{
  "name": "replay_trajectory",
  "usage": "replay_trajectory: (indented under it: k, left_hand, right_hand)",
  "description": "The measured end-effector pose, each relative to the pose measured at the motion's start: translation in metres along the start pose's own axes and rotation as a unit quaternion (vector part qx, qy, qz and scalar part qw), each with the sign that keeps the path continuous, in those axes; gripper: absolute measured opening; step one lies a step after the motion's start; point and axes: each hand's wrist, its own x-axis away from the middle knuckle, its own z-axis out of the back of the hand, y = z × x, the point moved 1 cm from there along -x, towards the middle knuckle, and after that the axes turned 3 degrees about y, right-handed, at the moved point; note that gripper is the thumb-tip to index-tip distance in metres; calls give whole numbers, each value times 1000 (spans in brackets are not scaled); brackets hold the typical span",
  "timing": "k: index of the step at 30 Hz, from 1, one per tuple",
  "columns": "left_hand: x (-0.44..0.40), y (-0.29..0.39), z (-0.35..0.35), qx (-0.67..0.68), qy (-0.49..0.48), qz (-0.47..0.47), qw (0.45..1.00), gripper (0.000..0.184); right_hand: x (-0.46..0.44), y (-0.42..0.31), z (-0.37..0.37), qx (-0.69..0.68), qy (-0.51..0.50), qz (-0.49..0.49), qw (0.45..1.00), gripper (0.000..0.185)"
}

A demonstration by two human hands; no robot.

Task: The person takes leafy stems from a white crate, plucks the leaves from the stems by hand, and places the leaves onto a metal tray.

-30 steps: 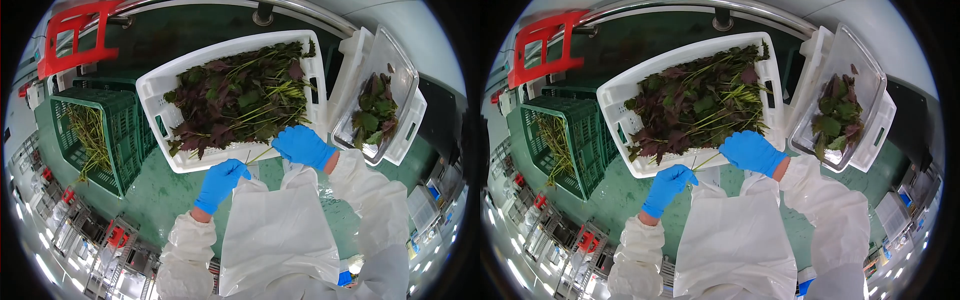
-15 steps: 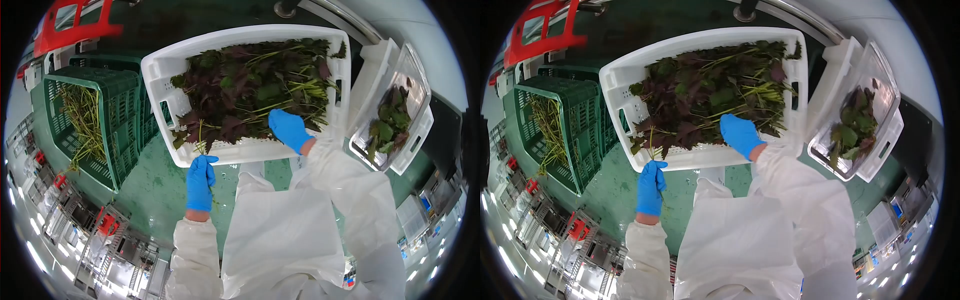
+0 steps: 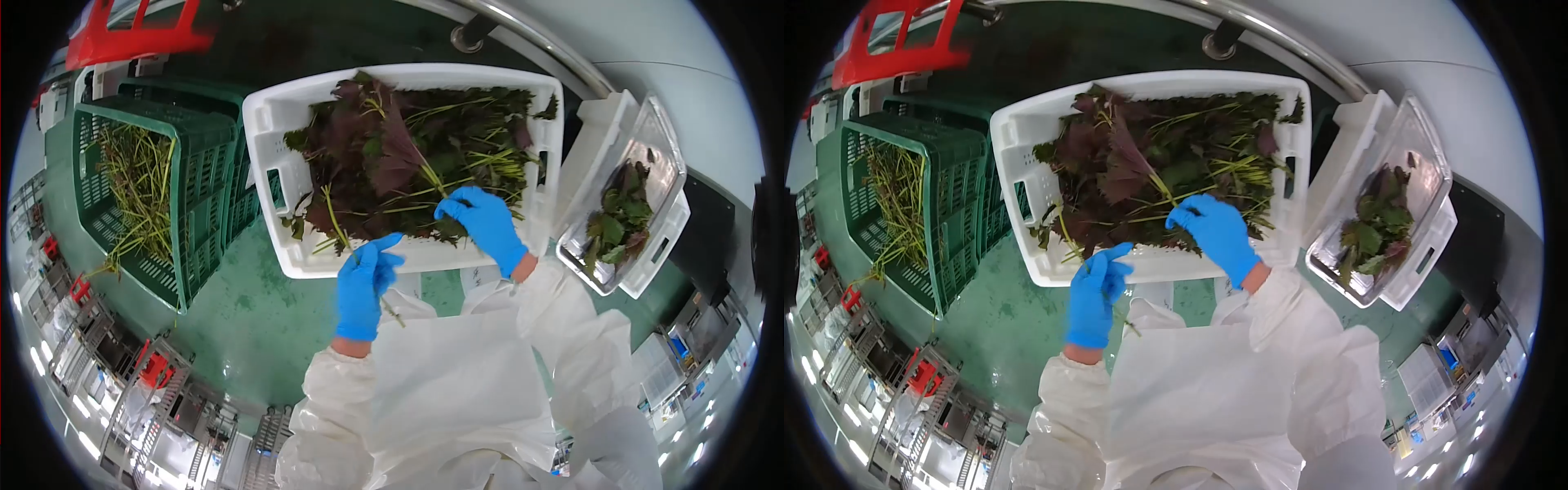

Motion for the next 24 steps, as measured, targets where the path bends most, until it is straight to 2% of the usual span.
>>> replay_trajectory:
  k: [1,2,3,5,7,9,12,13,16,17,19,21,22,24]
  left_hand:
    - [0,4,-25,-14,7,-27,1000,35]
    - [-1,7,-45,-29,15,-53,998,36]
    - [-7,2,-54,-5,-23,-73,997,36]
    - [-17,-7,-74,-24,-23,-72,997,34]
    - [-17,-8,-84,-24,-46,-65,997,28]
    - [-18,-6,-92,-38,-19,-36,998,26]
    - [-15,2,-94,-56,-13,4,998,21]
    - [-13,7,-95,-58,-17,16,998,20]
    - [-6,18,-103,-42,-44,60,996,20]
    - [-5,21,-101,-31,-65,84,994,21]
    - [4,24,-109,-23,-82,117,989,23]
    - [9,25,-114,-5,-124,157,980,25]
    - [11,25,-114,4,-142,176,974,25]
    - [13,24,-119,-27,-113,167,979,26]
  right_hand:
    - [8,-11,5,-77,-9,-15,997,21]
    - [15,-14,5,-92,0,-38,995,21]
    - [22,-16,2,-109,9,-61,992,21]
    - [36,-22,-2,-169,27,-84,982,24]
    - [49,-26,-3,-97,13,-46,994,24]
    - [61,-38,7,-6,-6,6,1000,22]
    - [71,-32,29,-54,42,23,997,16]
    - [68,-25,36,-70,88,82,990,23]
    - [62,-30,69,38,138,151,978,39]
    - [58,-32,77,102,129,207,964,53]
    - [43,-30,79,255,97,266,925,57]
    - [31,-22,80,399,89,342,846,59]
    - [29,-17,84,404,93,367,832,58]
    - [27,-7,89,410,100,418,804,55]
